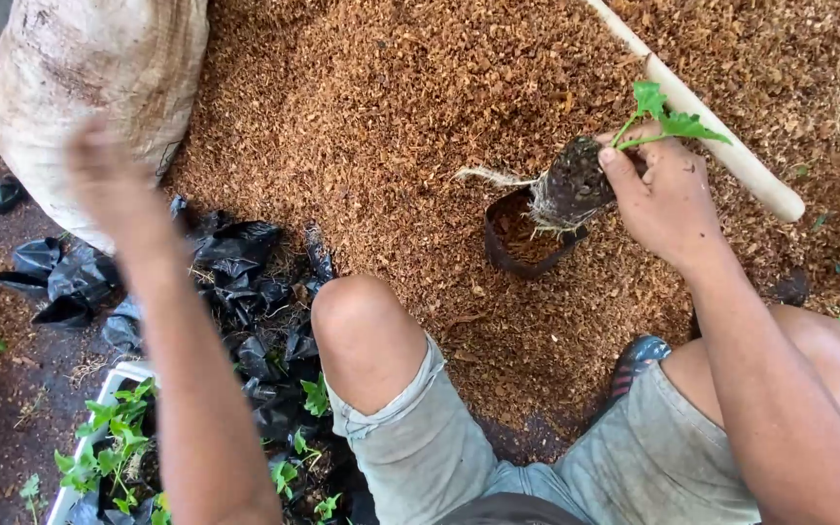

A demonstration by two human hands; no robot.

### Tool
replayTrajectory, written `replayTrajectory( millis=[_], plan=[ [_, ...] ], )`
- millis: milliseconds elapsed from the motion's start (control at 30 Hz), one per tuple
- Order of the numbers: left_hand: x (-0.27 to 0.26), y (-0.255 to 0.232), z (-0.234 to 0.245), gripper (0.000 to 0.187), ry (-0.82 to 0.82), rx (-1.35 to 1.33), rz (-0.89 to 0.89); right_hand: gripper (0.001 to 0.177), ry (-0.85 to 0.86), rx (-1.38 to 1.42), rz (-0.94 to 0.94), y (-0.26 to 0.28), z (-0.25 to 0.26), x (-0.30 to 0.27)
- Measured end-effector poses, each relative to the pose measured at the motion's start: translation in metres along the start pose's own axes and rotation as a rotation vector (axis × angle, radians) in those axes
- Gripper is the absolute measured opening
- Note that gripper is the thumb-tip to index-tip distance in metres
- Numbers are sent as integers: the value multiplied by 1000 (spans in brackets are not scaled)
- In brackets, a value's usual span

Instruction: Transplanting small seedlings into black plastic nursery bags and filling them with rice husk mulch.

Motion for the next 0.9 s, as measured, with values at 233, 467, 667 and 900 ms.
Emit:
replayTrajectory(
  millis=[233, 467, 667, 900],
  plan=[
    [-148, -105, -215, 24, 749, 111, -413, 14, -17, -113, 124, -7, 25, -12],
    [-259, -80, -306, 63, 1382, 99, 140, 18, -1, -194, 48, -27, 29, -23],
    [-291, -54, -306, 55, 1343, -90, 263, 16, -31, -95, -154, -21, 25, -19],
    [-284, -12, -310, 30, 1030, -294, 383, 19, -78, 149, -56, -27, 3, -14]
  ],
)
Point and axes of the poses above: each hand's wrist, its own x-axis towards the middle knuckle, its own z-axis out of the back of the hand, y = z × x, the point moved 8 cm from there along x, towards the middle knuckle, and after that the axes turned 8 degrees about y, right-handed, at the moved point
